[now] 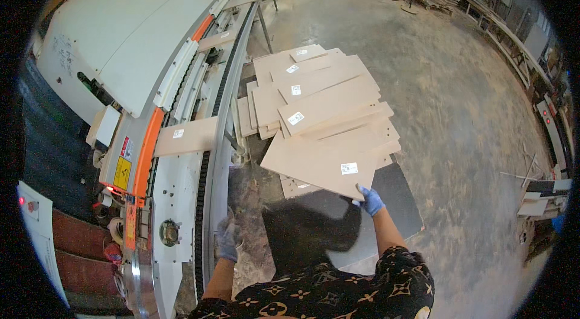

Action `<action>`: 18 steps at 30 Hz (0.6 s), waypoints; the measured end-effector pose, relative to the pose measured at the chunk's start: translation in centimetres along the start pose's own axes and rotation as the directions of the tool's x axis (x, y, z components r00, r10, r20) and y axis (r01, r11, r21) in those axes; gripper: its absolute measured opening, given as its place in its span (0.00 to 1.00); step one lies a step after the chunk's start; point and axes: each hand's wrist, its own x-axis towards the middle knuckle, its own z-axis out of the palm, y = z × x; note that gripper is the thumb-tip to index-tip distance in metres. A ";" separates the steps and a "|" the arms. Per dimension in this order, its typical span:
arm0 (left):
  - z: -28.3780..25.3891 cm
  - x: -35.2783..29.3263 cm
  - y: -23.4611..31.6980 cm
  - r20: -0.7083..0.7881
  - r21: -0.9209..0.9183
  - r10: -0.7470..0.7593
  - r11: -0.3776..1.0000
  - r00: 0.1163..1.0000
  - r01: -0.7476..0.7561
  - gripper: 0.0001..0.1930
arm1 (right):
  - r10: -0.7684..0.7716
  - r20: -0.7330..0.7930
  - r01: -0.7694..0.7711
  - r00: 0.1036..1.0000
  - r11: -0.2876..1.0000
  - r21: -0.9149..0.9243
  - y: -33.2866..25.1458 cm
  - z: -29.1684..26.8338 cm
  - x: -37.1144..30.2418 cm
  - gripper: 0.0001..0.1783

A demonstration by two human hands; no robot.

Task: The person repeatedly picks up flat wooden panels from a conveyor belt and stacks them on the floor. The person wears blue gloves and handles the panels one at a time, placing them in a growing pile.

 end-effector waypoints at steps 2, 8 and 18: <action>0.8 -0.3 -0.4 0.160 -0.045 -0.035 0.998 0.987 0.043 0.14 | -0.009 0.104 0.009 0.994 1.000 0.004 1.8 1.5 -2.7 0.27; 3.0 -1.7 -5.2 0.267 -0.197 -0.343 0.895 0.901 0.399 0.19 | -0.012 0.181 0.034 0.983 0.992 -0.120 9.1 4.2 -12.9 0.32; -3.4 -3.7 0.8 -0.213 -0.585 -0.329 0.797 0.920 0.150 0.25 | 0.027 0.846 0.736 0.533 0.479 -0.479 12.5 18.4 -15.4 0.23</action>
